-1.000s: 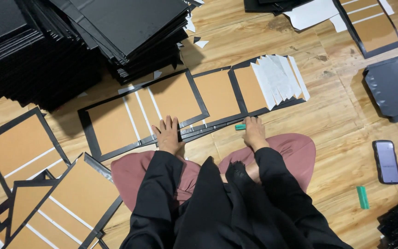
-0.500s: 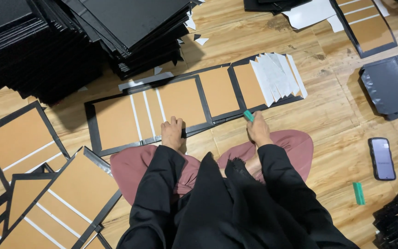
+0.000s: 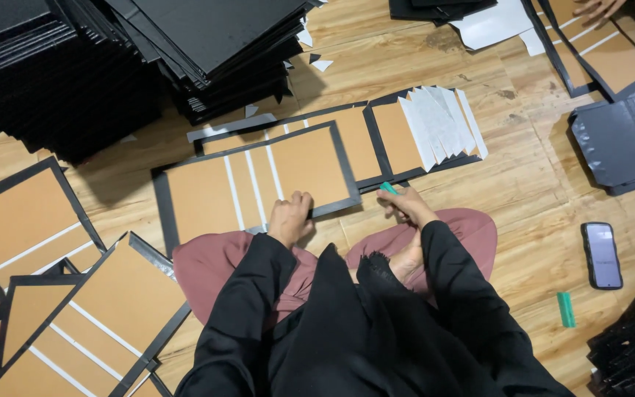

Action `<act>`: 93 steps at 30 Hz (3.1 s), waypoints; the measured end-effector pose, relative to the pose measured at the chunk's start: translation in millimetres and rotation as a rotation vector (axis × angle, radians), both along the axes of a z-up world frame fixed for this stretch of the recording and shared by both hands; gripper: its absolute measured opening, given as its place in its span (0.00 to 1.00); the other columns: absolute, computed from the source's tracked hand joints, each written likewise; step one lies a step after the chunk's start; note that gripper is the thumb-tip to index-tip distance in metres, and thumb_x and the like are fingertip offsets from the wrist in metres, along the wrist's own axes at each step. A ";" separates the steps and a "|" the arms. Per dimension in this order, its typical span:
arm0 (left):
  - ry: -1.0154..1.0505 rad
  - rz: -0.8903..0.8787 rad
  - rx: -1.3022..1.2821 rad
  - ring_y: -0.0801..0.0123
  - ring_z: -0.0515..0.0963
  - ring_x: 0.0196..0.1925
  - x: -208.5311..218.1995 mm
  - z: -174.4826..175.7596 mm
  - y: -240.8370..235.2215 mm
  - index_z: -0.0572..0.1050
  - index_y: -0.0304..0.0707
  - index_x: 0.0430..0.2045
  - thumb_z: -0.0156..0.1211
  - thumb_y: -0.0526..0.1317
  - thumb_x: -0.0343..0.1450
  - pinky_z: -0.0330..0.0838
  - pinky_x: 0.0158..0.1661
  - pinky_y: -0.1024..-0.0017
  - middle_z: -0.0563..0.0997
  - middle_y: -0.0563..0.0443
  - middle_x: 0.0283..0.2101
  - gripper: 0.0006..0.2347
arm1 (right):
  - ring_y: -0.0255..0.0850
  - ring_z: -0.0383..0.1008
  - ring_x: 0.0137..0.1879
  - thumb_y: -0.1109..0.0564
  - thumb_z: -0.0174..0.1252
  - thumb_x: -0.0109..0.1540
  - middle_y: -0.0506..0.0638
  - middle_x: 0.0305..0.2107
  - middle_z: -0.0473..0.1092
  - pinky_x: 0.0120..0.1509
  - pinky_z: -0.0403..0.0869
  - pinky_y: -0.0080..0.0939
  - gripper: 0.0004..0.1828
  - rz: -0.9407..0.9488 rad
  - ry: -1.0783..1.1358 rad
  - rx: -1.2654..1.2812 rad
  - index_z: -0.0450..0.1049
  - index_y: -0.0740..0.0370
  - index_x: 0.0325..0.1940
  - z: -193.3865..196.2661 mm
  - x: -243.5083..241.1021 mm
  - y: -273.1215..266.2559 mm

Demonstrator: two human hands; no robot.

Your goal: The person sits on the floor and assembles paper products by folding black and brown sheets. They use a green tool to press down the edges and creases, then stack the finished items.

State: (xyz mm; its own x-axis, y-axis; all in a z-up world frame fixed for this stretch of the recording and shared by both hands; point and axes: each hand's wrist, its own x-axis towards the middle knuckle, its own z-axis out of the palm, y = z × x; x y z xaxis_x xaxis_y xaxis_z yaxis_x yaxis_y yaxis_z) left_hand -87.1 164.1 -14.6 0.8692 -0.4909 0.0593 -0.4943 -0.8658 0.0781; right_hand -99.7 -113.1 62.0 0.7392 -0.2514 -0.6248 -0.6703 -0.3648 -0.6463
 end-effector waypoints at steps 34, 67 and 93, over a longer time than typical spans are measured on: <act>0.245 0.062 0.121 0.56 0.44 0.66 28.0 45.8 -5.4 0.50 0.58 0.59 0.48 0.57 0.63 0.34 0.60 0.42 0.45 0.60 0.66 0.29 | 0.54 0.69 0.43 0.49 0.56 0.51 0.56 0.32 0.66 0.48 0.66 0.51 0.15 -0.309 -0.458 -0.624 0.71 0.54 0.39 -96.2 47.0 -20.9; 0.248 0.123 -0.193 0.54 0.55 0.60 26.4 25.6 -3.5 0.61 0.43 0.52 0.45 0.56 0.64 0.50 0.57 0.52 0.61 0.49 0.54 0.25 | 0.57 0.71 0.44 0.44 0.62 0.44 0.59 0.29 0.70 0.46 0.69 0.55 0.24 0.060 -0.212 -0.426 0.71 0.60 0.37 -82.2 81.2 44.4; 0.084 -0.289 0.114 0.57 0.48 0.65 75.7 16.9 -122.3 0.48 0.52 0.61 0.41 0.55 0.67 0.40 0.58 0.39 0.48 0.60 0.65 0.27 | 0.34 0.61 0.13 0.60 0.62 0.49 0.53 0.22 0.69 0.11 0.63 0.34 0.18 -0.888 -0.315 0.223 0.66 0.60 0.41 -130.0 34.1 -97.4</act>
State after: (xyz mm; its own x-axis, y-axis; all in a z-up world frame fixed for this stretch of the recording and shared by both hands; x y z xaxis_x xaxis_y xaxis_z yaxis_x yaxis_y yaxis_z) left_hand -11.3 41.9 2.2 0.6920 -0.7178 -0.0768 -0.7172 -0.6957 0.0393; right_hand -65.6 -210.5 -68.0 0.4792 -0.6984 -0.5316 -0.4267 0.3439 -0.8365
